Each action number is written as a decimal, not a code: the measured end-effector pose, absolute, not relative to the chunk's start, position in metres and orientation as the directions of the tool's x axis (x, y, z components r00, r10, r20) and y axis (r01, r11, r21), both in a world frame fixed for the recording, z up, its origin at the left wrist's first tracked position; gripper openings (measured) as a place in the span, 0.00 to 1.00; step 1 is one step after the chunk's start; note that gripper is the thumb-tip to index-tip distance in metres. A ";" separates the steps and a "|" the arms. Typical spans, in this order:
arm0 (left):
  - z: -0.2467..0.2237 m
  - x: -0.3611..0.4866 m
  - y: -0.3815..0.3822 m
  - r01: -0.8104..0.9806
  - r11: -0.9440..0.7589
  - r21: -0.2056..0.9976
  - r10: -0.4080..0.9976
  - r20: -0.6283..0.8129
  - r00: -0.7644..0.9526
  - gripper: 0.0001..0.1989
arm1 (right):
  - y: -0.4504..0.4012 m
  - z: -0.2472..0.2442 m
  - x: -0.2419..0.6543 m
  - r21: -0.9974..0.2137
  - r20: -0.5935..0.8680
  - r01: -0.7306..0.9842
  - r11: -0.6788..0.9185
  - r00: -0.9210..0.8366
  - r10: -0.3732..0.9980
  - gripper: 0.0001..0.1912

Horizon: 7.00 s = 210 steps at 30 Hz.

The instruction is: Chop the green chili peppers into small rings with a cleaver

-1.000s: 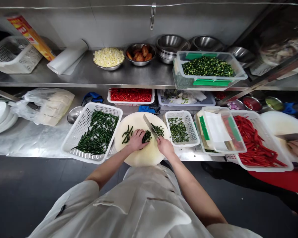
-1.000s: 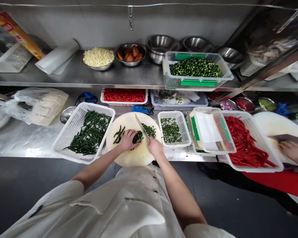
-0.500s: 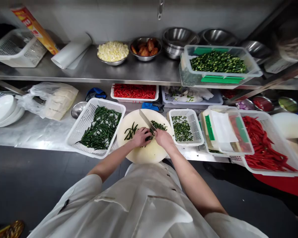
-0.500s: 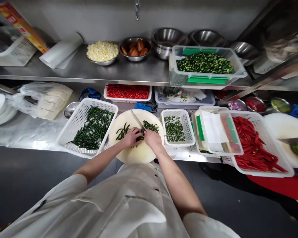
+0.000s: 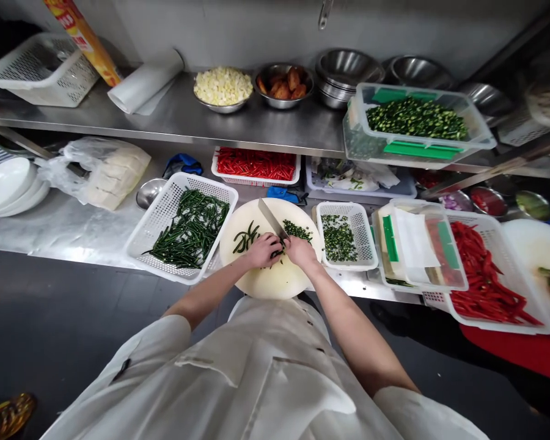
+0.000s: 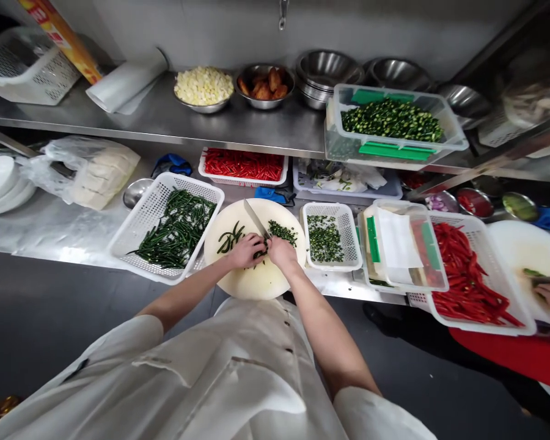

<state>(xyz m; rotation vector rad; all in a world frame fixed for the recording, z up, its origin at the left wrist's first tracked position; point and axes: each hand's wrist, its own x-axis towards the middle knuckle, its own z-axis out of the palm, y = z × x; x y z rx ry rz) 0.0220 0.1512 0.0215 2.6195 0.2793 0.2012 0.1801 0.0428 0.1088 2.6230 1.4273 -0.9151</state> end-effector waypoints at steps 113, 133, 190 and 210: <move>0.031 0.004 0.135 0.337 -0.842 0.420 0.445 0.188 0.876 0.07 | -0.004 0.120 0.182 -0.199 -0.463 0.792 -0.578 0.444 0.768 0.22; 0.021 -0.006 0.141 0.267 -0.857 0.440 0.358 0.137 0.924 0.11 | 0.039 0.113 0.156 -0.248 -0.509 0.806 -0.538 0.365 0.780 0.22; 0.018 -0.001 0.142 0.305 -0.858 0.413 0.430 0.256 0.866 0.14 | 0.000 0.096 0.192 -0.458 -0.387 0.706 -0.540 0.388 0.836 0.19; 0.010 0.001 0.152 0.191 -0.873 0.449 0.325 0.244 0.913 0.07 | 0.051 0.109 0.177 -0.202 -0.459 0.848 -0.489 0.359 0.813 0.21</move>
